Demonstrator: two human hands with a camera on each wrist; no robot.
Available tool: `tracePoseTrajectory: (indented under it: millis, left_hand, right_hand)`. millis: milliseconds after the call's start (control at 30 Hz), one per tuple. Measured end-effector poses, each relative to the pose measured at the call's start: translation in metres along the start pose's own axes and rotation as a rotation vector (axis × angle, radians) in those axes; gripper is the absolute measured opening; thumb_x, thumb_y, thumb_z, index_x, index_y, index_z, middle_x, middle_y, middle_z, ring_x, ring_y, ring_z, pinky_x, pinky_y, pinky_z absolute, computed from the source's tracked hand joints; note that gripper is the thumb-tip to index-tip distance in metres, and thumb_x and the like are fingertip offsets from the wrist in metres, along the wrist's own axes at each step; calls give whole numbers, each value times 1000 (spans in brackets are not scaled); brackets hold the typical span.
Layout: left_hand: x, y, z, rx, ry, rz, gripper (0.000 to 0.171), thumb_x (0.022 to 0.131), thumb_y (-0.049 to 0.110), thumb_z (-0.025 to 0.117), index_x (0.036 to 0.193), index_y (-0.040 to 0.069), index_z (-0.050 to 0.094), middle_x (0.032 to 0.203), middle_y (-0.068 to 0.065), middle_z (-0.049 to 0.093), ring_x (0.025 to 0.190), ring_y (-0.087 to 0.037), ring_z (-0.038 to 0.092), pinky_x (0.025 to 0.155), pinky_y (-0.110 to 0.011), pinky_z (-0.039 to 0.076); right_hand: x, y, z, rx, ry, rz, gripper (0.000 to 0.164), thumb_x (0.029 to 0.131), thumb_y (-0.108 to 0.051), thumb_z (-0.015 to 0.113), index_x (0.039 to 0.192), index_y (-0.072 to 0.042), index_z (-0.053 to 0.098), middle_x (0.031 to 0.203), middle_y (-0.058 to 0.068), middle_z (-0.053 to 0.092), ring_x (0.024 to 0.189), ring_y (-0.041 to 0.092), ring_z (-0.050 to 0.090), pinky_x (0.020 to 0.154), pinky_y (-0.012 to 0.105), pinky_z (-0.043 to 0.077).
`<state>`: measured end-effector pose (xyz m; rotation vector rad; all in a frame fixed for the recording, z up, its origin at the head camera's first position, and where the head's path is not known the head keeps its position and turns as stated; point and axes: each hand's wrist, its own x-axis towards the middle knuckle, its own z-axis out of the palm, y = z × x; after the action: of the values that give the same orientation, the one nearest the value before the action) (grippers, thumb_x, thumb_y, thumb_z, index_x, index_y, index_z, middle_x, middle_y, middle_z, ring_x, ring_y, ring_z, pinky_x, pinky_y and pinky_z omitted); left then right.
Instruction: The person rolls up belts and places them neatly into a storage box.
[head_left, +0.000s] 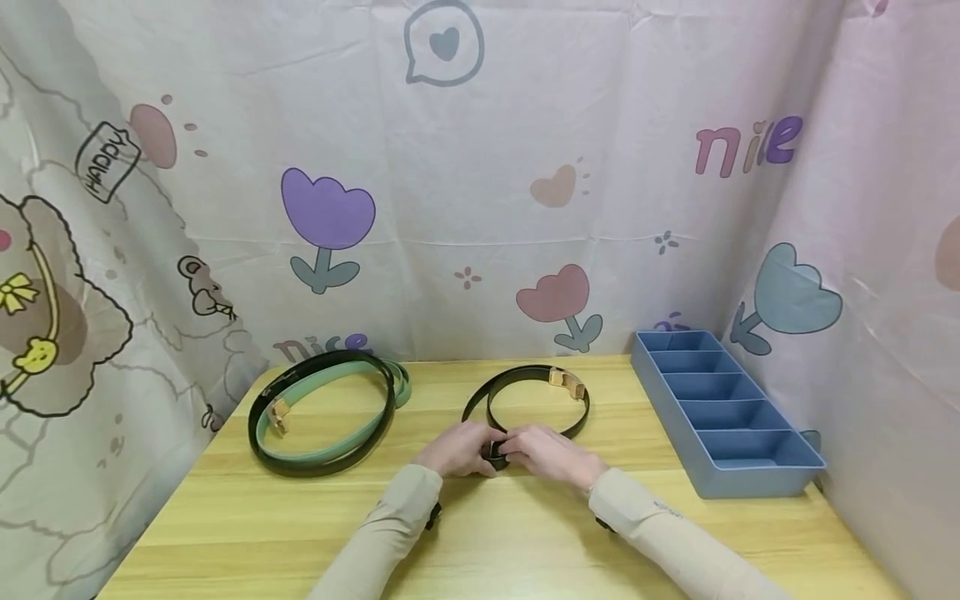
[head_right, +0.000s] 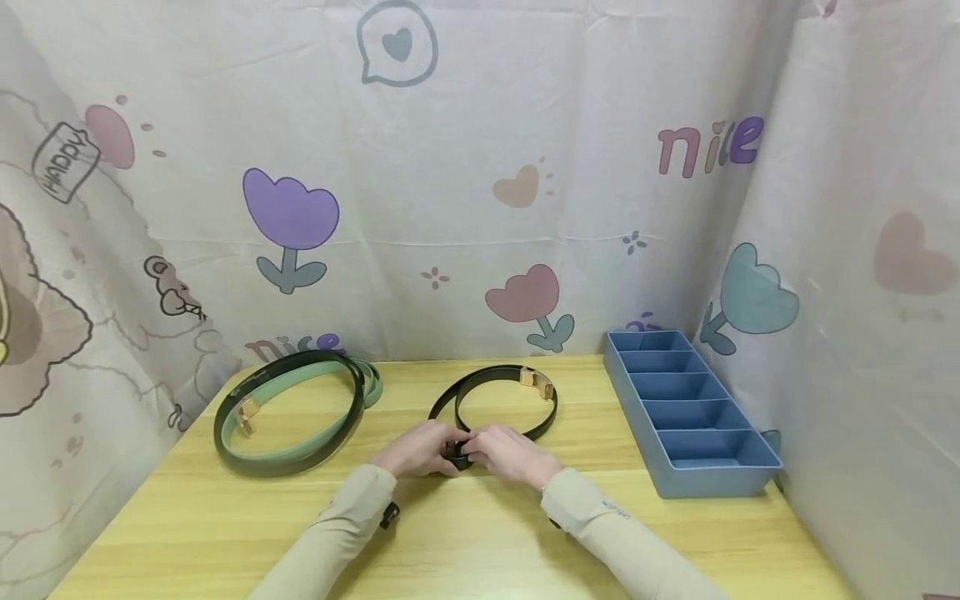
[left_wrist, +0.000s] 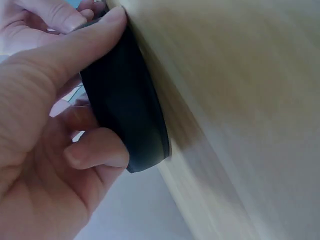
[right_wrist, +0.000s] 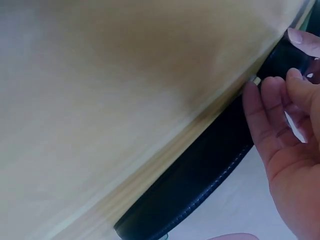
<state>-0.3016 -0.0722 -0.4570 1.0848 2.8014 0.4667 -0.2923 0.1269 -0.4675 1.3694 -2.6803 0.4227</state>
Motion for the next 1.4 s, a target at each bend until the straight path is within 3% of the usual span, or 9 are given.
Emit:
tracePoseTrajectory:
  millis: [200,367,467,700,867,967,1067,1233,1400]
  left_hand:
    - [2,1,0,-42,44,-26,24,69,22,89,88,21,75,82,14,69,70,-1,53,69,-21,44]
    - [2,5,2,-28,101,-58,21,65,26,91,76,24,72,73,16,66,66,-1,52,65,-22,45]
    - [2,6,3,-1,106,-56,24,66,31,90,80,24,72,78,15,67,70,-3,55,66,-23,45]
    - [0,2,2,-15,44,-18,42,70,23,88,109,21,74,101,11,71,81,-6,59,74,-25,48]
    - [4,1,2,40,118,-45,25,66,34,89,86,26,76,83,16,71,69,-2,56,63,-24,44]
    - [4,1,3,88,156,-56,25,64,43,88,75,28,72,72,17,66,62,-1,52,57,-24,42]
    - [3,-2,4,105,148,-31,31,65,43,88,87,26,75,81,14,70,70,-3,58,62,-25,46]
    - [1,-5,4,74,76,19,52,71,29,87,120,25,71,110,11,72,96,-9,64,85,-29,51]
    - [4,-5,3,115,114,6,40,66,38,88,101,27,75,95,14,72,82,-5,62,72,-26,49]
  right_hand:
    - [1,-2,-1,28,-10,1,15,93,-11,65,103,-16,75,98,-4,69,89,3,64,81,19,52]
    - [2,-5,1,18,-26,60,8,93,-21,67,97,-19,73,95,-6,65,81,2,59,73,18,51]
    - [1,-4,1,21,-26,58,10,93,-22,66,98,-20,74,97,-6,64,84,3,60,75,20,51]
    - [-2,2,1,54,-43,45,16,93,-19,65,106,-22,75,101,-8,64,91,2,60,81,20,51]
    - [3,-3,1,21,-30,54,9,94,-18,65,96,-21,72,91,-8,67,80,0,58,73,20,51]
    - [4,-5,2,10,-26,66,9,94,-17,64,95,-20,73,87,-8,66,77,1,58,71,21,51]
    - [3,-3,1,26,-30,61,13,94,-15,64,101,-18,75,93,-6,68,84,2,62,78,20,52]
    - [1,5,0,46,-32,11,18,94,-13,63,108,-18,74,104,-4,70,96,3,64,86,20,51]
    - [2,3,2,13,-22,2,10,94,-20,65,101,-20,73,94,-6,68,83,1,61,76,20,51]
